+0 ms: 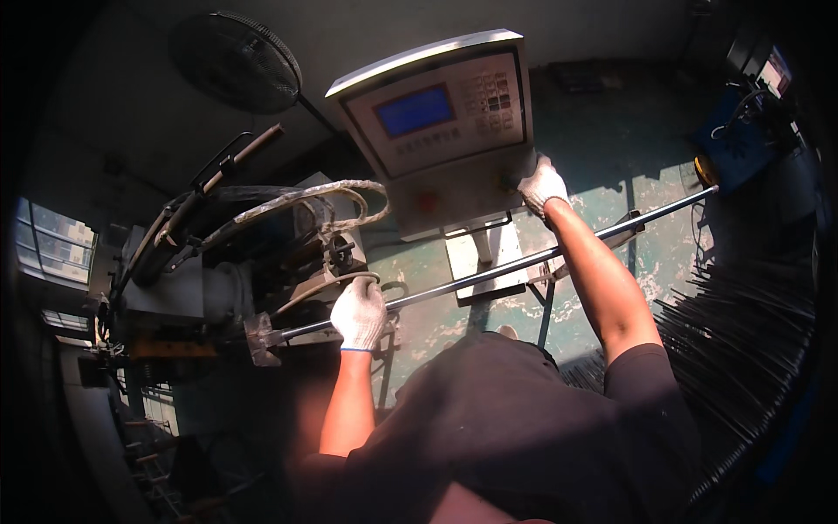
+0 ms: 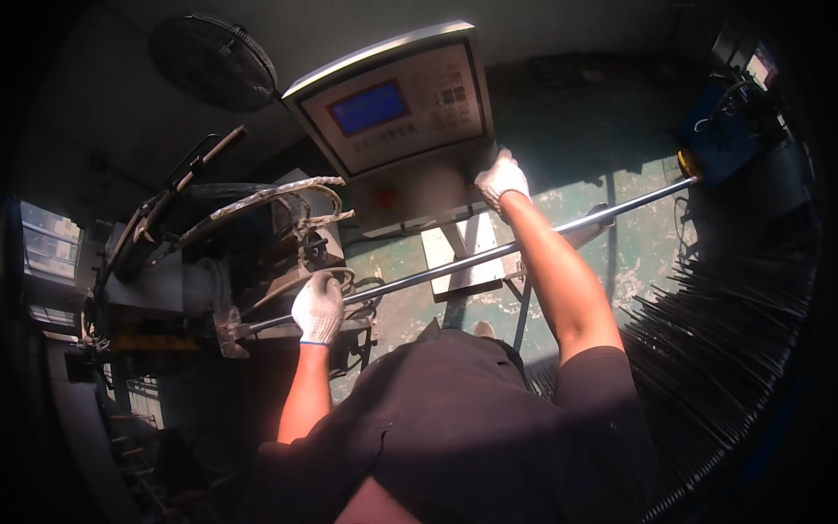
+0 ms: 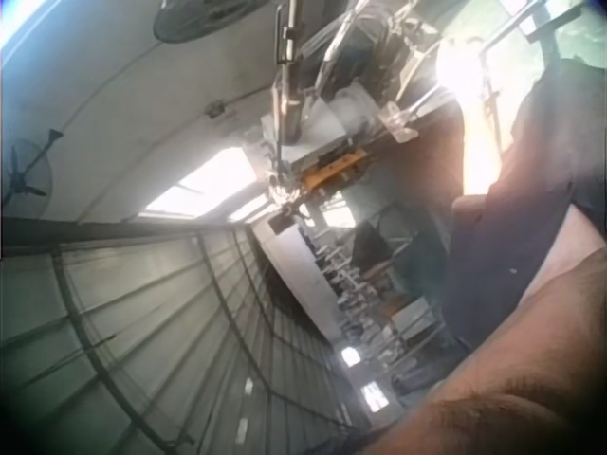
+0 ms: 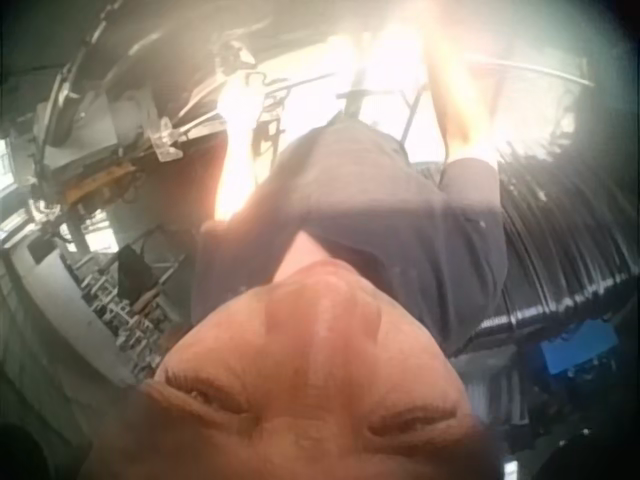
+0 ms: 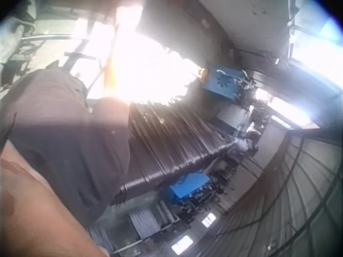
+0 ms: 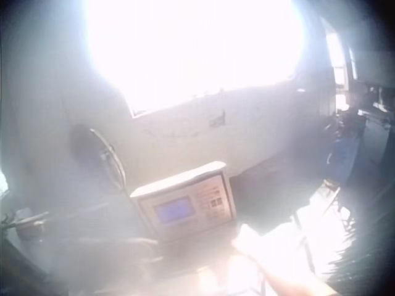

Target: The person operates a manual bending machine to bend long metal rods into curved shapes. They repeatedly load rods into the machine, activate the bending mechanism, remove the bent rods, and measure one with a tape measure.

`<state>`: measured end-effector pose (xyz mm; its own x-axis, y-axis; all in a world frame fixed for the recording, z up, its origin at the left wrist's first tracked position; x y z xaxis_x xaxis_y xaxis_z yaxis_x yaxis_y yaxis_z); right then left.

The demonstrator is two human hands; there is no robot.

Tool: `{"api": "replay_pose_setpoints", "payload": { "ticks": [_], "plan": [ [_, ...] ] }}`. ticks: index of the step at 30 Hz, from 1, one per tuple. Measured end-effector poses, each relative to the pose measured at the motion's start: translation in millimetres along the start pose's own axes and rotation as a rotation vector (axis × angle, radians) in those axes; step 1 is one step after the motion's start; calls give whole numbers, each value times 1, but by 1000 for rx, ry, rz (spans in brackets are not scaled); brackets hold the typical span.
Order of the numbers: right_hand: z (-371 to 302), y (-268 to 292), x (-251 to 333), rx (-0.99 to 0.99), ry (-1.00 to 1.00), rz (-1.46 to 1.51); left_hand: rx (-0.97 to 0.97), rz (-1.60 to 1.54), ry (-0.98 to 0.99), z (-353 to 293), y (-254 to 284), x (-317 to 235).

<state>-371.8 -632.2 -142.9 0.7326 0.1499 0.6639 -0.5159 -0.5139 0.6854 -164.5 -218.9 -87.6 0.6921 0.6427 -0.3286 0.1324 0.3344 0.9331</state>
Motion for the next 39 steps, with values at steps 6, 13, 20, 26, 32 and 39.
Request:
{"api": "replay_pose_setpoints", "payload": {
  "ticks": [6,13,20,26,32,39],
  "plan": [
    [8,-5,1,-8,-7,-115,3,-16,-5,3,-4,2],
    [-3,19,0,-224,98,134,-29,-33,-5,4,-3,2],
    [-26,101,85,-539,615,77,-53,-25,-10,2,-7,8],
    [3,157,165,-402,787,-271,-83,-66,-47,1,-5,5],
    [18,157,175,-278,773,-369,-95,-35,-49,0,-1,0],
    [27,145,168,-329,765,-405,-68,-22,-13,0,0,0]
  ]
}}
Point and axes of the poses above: each hand's wrist, its own z-axis towards the middle knuckle, its own y-axis out of the back of the hand, x = y × z, the point moved 6 cm from there along z, towards the middle knuckle, and after that the axes turned 8 degrees about x, right-handed, at the moved point
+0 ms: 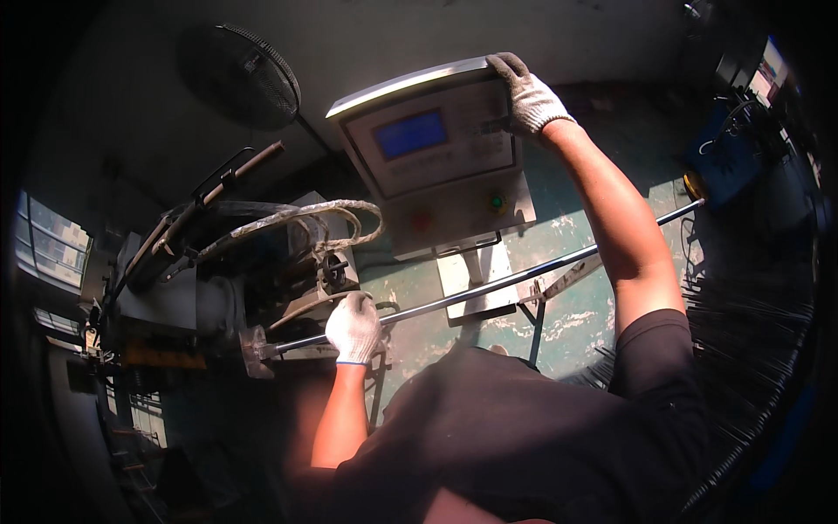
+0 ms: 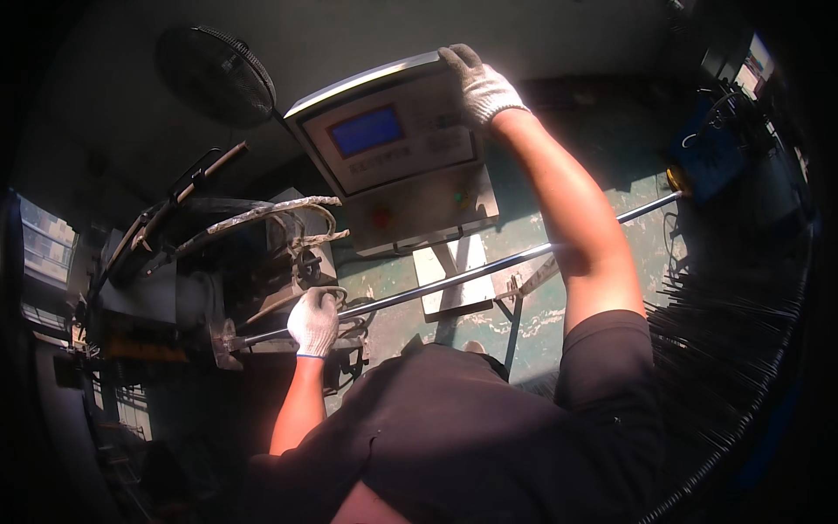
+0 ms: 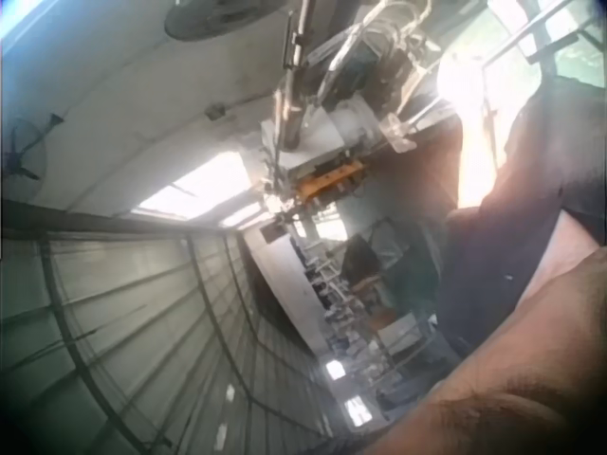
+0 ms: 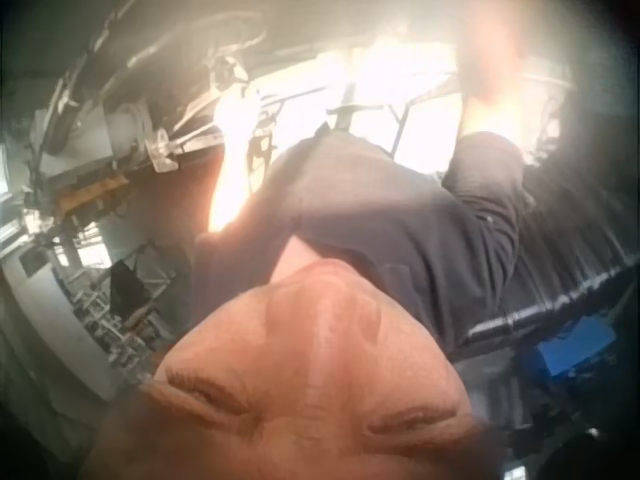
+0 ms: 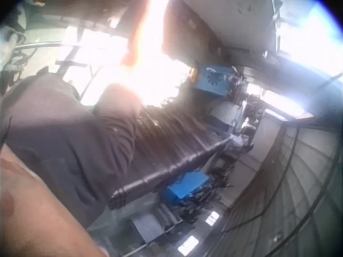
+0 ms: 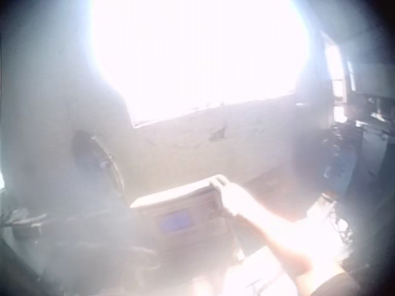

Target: The person operates a manual bending machine to bend long metal rods into curved shapes. They repeatedly load rods into the machine, activate the bending mechanism, remove the bent rods, and measure one with a tape measure.

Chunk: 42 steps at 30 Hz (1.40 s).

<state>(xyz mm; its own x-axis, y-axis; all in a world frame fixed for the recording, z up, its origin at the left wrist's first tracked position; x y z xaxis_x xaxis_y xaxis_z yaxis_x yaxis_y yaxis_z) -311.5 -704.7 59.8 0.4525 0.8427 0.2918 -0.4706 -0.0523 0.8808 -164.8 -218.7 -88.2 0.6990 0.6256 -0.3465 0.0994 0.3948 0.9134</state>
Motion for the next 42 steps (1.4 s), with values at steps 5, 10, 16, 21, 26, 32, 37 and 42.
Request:
{"api": "replay_pose_setpoints", "payload": {
  "ticks": [5,10,16,21,26,32,37,42],
  "plan": [
    [1,-4,-1,-55,-31,-26,26,-8,32,1,-1,1],
    [-5,-2,6,-88,-44,-13,14,-22,15,0,-1,2],
    [-7,4,14,-47,-47,-56,17,-4,23,0,-1,2],
    [-6,-3,-1,-85,-23,-48,16,20,21,2,-5,3],
    [-8,1,8,-94,12,-54,-42,31,-10,-1,-6,7],
    [-11,6,14,-2,-57,0,-79,15,-12,-5,-1,0],
    [-9,-1,0,-15,-24,3,-139,80,-44,-8,3,-10],
    [-11,5,6,-25,-22,64,-188,111,-72,-11,6,-14]
  ]
}}
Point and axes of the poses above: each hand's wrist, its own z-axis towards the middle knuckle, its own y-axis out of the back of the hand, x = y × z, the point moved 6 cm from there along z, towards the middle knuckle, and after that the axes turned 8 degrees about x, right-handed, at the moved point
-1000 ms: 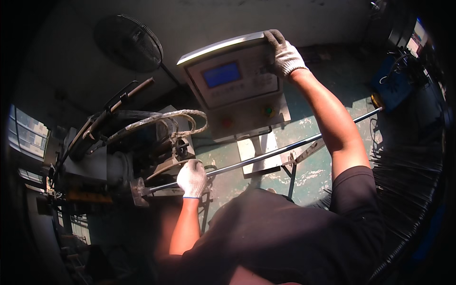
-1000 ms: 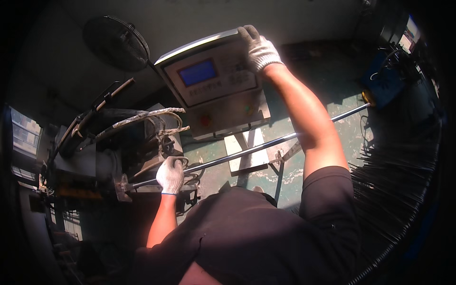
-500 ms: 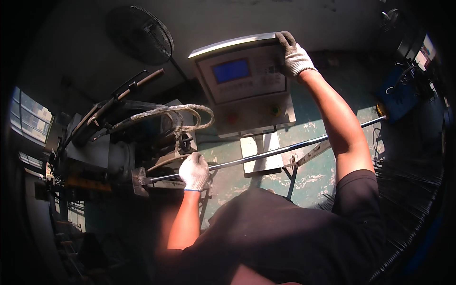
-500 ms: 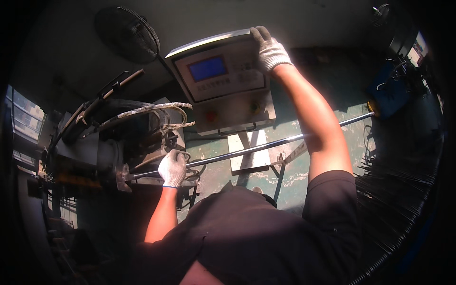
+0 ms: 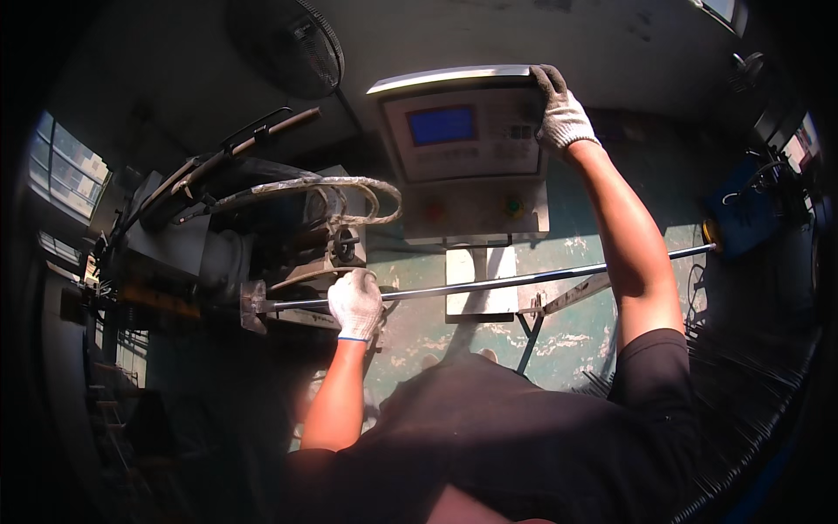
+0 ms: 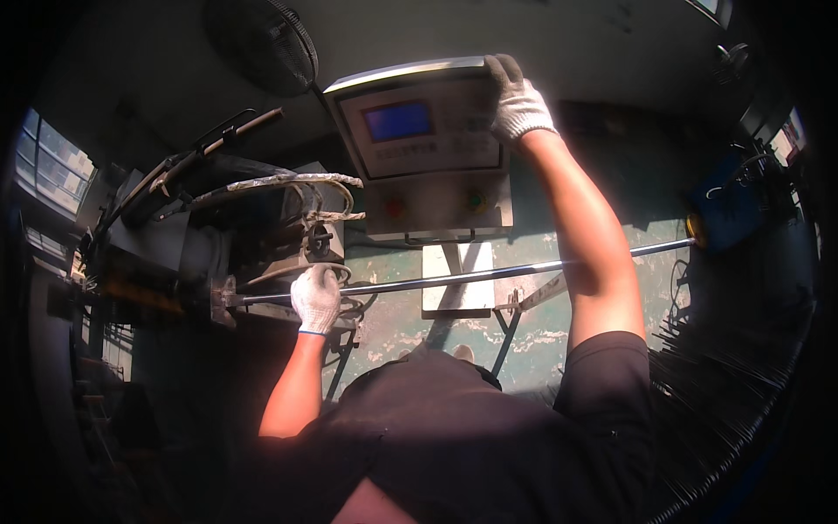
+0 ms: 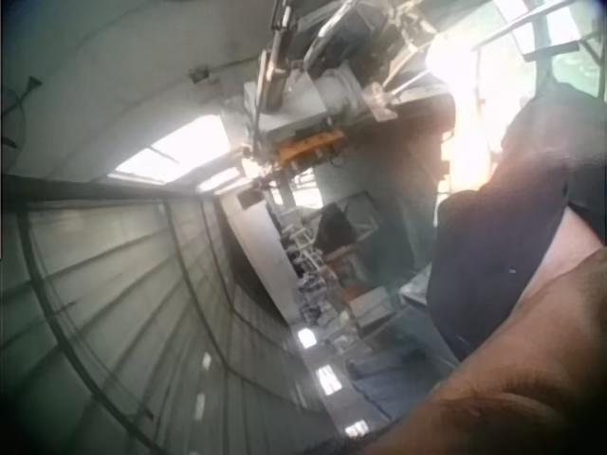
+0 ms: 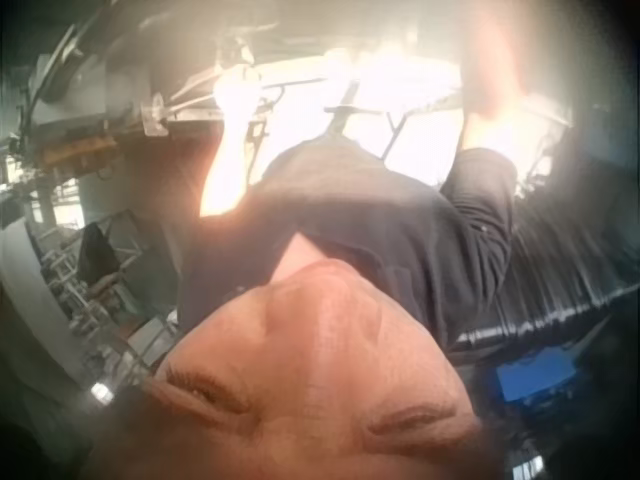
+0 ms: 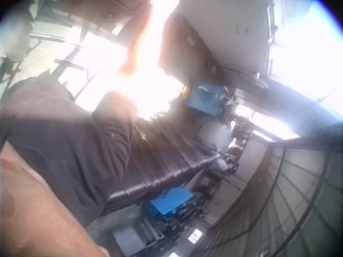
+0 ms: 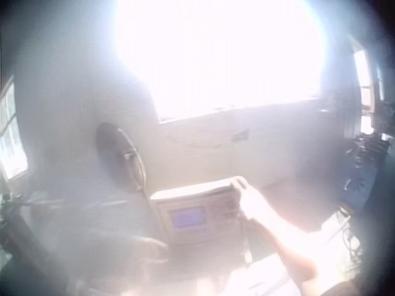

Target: The person operates a manual bending machine to bend long metal rods into curved shapes. They repeatedly load rods into the machine, activate the bending mechanism, remove the bent rods, and measure one with a tape measure.

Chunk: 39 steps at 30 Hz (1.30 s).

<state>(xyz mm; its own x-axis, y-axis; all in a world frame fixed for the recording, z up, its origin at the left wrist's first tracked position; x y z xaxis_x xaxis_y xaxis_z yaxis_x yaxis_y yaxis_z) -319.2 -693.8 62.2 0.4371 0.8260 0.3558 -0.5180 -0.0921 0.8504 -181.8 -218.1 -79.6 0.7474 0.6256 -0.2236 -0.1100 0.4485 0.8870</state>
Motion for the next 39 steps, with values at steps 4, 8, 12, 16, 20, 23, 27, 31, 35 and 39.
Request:
{"api": "replay_pose_setpoints", "payload": {
  "ticks": [4,8,12,16,20,23,27,31,35,39],
  "plan": [
    [4,3,3,-25,35,69,-37,-53,-65,-11,8,-6],
    [-35,10,49,-282,-29,-5,-55,-157,-96,-44,27,-14],
    [-118,-50,112,-94,52,324,-39,-234,-48,-70,37,-12],
    [-198,-135,227,343,202,497,-31,-298,-85,-98,46,12],
    [-239,-193,341,611,343,237,424,-456,134,-155,6,86],
    [-244,-211,384,466,397,-79,514,-689,520,-234,-29,178],
    [-261,-230,367,151,421,-317,384,-527,701,-349,-13,296],
    [-274,-246,354,-15,289,-412,408,-445,1104,-456,12,404],
    [-277,-247,386,-65,199,-475,655,-386,1242,-516,41,469],
    [-286,-260,438,-247,155,-694,547,-602,1390,-551,25,520]
  ]
}}
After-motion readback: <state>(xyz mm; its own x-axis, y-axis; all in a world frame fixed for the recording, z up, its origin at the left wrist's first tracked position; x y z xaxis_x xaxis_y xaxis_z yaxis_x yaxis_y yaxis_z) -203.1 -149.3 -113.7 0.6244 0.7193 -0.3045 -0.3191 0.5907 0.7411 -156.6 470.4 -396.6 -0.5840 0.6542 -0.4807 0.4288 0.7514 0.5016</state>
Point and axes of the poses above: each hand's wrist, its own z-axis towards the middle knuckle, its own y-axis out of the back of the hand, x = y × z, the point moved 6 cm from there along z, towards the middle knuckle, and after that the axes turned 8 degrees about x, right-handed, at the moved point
